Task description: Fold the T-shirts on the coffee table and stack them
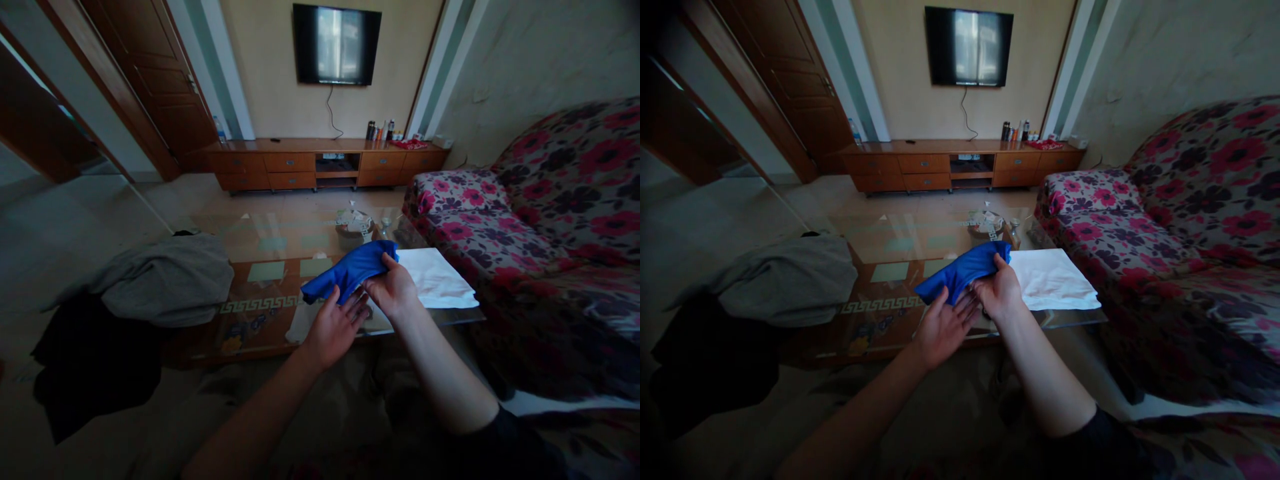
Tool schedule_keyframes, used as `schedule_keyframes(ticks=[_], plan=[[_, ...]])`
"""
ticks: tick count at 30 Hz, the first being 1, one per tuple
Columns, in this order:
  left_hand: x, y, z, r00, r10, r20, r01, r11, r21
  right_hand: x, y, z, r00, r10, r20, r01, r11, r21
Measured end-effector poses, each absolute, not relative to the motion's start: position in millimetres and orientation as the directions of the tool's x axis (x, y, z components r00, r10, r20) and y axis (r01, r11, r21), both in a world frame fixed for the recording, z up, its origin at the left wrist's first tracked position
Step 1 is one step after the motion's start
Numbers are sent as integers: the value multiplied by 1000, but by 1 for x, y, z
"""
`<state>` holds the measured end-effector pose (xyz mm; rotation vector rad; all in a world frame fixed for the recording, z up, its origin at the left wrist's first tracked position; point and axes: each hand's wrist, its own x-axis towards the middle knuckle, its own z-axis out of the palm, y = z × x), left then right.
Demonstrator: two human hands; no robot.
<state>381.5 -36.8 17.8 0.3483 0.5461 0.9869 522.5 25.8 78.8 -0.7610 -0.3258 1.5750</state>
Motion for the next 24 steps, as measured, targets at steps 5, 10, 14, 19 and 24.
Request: schedule_keyframes(ticks=[5, 10, 14, 19, 24], plan=[[372, -25, 16, 362, 847, -389, -785, 502, 363, 524, 23, 81, 48, 959, -279, -752, -149, -642], [370, -24, 13, 400, 776, -488, -752, 582, 309, 525, 23, 80, 43, 927, -371, -762, -210, -612], [372, -23, 14, 284, 826, -486, -799, 484, 356, 522, 23, 73, 53, 912, -407, -755, -230, -613], [371, -29, 20, 293, 840, -458, -735, 504, 454, 516, 24, 60, 98, 933, -347, -693, -186, -697], [372, -40, 29, 377, 814, -443, -676, 568, 468, 515, 30, 45, 146, 904, -402, -702, -192, -686]])
